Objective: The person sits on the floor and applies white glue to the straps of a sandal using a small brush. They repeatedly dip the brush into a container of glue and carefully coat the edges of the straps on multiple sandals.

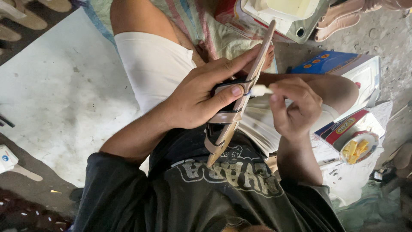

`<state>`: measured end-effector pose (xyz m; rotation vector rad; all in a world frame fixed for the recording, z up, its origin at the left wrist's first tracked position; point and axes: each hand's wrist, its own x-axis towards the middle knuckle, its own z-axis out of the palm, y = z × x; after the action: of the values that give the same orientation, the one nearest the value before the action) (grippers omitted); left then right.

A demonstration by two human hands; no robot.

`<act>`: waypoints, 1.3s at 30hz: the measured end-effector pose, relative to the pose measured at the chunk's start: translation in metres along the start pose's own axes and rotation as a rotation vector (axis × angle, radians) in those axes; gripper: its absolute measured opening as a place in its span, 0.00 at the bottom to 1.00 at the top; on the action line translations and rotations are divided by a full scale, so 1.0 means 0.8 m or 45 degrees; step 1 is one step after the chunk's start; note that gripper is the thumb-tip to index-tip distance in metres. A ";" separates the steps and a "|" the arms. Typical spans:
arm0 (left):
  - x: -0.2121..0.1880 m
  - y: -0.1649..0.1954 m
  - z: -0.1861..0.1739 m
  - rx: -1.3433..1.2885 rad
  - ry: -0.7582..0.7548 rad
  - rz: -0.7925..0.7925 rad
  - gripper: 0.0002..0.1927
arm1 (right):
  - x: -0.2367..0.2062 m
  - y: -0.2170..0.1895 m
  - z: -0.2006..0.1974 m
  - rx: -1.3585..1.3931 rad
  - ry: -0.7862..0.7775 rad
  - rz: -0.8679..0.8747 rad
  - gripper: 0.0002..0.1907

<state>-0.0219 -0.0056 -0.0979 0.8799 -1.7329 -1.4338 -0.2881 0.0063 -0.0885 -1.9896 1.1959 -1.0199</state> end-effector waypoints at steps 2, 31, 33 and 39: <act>0.002 -0.011 0.007 -0.355 -0.045 -0.095 0.35 | -0.002 -0.003 0.009 -0.020 0.170 0.171 0.07; -0.022 -0.122 0.051 -1.583 0.292 -0.313 0.51 | 0.071 0.165 -0.054 -1.172 -0.011 0.020 0.10; -0.016 -0.115 0.040 -1.308 0.313 -0.240 0.54 | 0.057 0.142 -0.059 -1.087 -0.029 0.088 0.09; -0.014 -0.074 0.018 -0.802 0.228 -0.210 0.59 | -0.002 0.038 -0.029 0.022 -0.055 0.620 0.05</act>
<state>-0.0247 0.0025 -0.1594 0.7768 -0.9935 -1.8003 -0.3219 -0.0074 -0.1011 -1.5796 1.5384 -0.7303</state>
